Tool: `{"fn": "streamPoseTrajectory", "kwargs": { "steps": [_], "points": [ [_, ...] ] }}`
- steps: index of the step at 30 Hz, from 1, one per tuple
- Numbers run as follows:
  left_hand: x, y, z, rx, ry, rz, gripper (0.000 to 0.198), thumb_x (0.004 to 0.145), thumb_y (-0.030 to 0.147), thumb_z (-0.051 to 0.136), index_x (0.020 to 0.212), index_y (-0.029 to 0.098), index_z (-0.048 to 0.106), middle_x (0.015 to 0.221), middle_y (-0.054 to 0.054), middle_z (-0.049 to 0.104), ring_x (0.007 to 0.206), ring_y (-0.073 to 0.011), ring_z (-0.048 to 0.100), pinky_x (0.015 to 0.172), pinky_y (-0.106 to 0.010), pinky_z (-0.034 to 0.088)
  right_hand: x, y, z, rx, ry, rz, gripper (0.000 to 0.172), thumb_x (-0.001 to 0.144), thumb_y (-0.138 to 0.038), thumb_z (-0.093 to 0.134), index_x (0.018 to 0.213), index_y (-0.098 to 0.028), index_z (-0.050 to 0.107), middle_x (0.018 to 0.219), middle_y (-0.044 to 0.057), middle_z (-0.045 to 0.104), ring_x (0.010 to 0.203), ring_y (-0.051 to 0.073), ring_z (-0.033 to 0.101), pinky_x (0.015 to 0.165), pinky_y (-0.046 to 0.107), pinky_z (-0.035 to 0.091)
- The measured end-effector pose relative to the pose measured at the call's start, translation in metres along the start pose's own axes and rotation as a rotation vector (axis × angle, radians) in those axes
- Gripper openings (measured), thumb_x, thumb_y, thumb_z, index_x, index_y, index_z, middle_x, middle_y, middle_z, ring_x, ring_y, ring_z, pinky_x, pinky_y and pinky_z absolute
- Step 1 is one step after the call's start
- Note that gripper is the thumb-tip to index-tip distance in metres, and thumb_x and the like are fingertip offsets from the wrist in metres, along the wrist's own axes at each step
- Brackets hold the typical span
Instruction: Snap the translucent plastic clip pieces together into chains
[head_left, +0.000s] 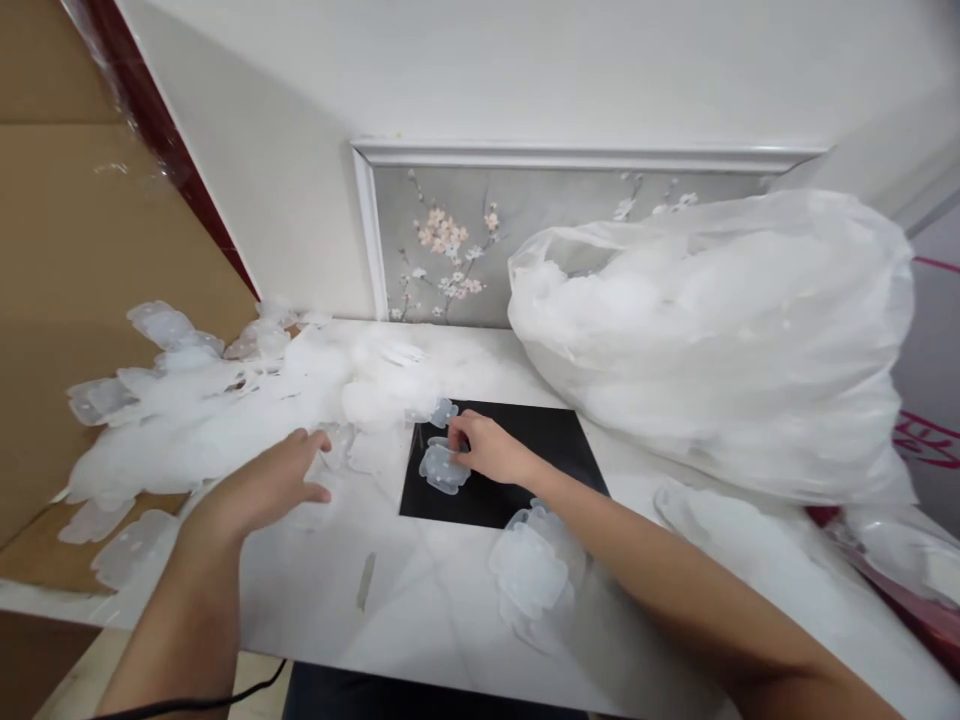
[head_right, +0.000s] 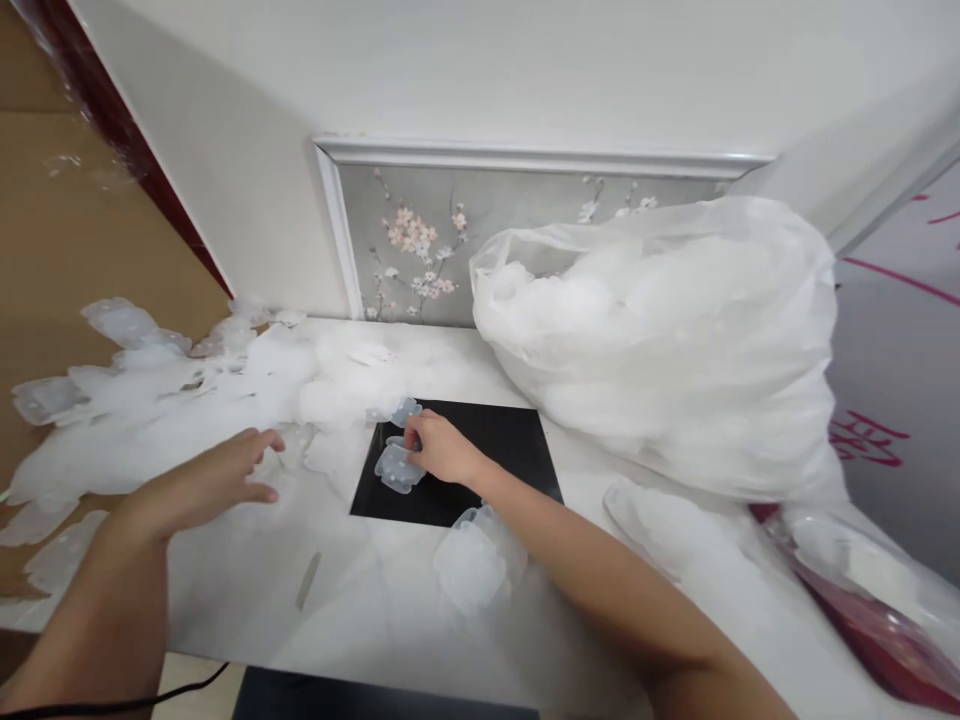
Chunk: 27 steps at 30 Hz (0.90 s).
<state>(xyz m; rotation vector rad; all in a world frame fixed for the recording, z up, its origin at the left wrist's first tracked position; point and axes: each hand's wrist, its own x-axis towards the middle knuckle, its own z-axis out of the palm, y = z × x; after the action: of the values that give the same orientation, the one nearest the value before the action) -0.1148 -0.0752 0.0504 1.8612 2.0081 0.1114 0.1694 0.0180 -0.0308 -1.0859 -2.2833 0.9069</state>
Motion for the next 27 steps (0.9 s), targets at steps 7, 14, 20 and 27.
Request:
{"fn": "streamPoseTrajectory", "kwargs": {
  "steps": [7, 14, 20, 27],
  "points": [
    [-0.006, -0.016, 0.026, -0.056, -0.047, -0.004, 0.032, 0.058, 0.023, 0.062, 0.089, 0.022, 0.056, 0.084, -0.003, 0.055, 0.082, -0.0266, 0.056, 0.073, -0.035, 0.044, -0.042, -0.006, -0.049, 0.689, -0.361, 0.19, 0.024, 0.068, -0.021, 0.067, 0.085, -0.021, 0.051, 0.075, -0.003, 0.055, 0.06, 0.011, 0.048, 0.052, 0.023, 0.038],
    [0.002, -0.002, 0.008, -0.202, 0.092, 0.153, 0.014, 0.067, 0.032, 0.065, 0.066, 0.023, 0.054, 0.076, -0.001, 0.057, 0.075, -0.0234, 0.053, 0.068, -0.032, 0.041, -0.085, 0.004, -0.09, 0.069, -0.309, 0.171, 0.006, 0.076, -0.026, 0.068, 0.079, -0.023, 0.063, 0.079, 0.002, 0.064, 0.067, 0.016, 0.057, 0.056, 0.026, 0.041],
    [0.05, 0.088, 0.023, -1.063, 0.102, 0.162, 0.02, 0.072, 0.035, 0.071, 0.077, 0.019, 0.061, 0.067, 0.0, 0.063, 0.061, -0.0144, 0.055, 0.056, -0.024, 0.042, -0.003, 0.004, -0.036, -0.119, 0.028, -0.081, 0.014, 0.077, -0.022, 0.071, 0.087, -0.018, 0.062, 0.095, 0.008, 0.063, 0.086, 0.022, 0.06, 0.081, 0.036, 0.047],
    [0.079, 0.121, 0.064, -1.611, 0.034, 0.004, 0.024, 0.067, 0.005, 0.062, 0.087, 0.018, 0.061, 0.083, -0.002, 0.071, 0.073, -0.0146, 0.067, 0.064, -0.025, 0.055, 0.048, 0.024, -0.018, 0.181, 0.274, -0.011, 0.022, 0.072, -0.02, 0.067, 0.062, -0.02, 0.047, 0.072, 0.002, 0.06, 0.078, 0.02, 0.058, 0.078, 0.034, 0.046]
  ]
}}
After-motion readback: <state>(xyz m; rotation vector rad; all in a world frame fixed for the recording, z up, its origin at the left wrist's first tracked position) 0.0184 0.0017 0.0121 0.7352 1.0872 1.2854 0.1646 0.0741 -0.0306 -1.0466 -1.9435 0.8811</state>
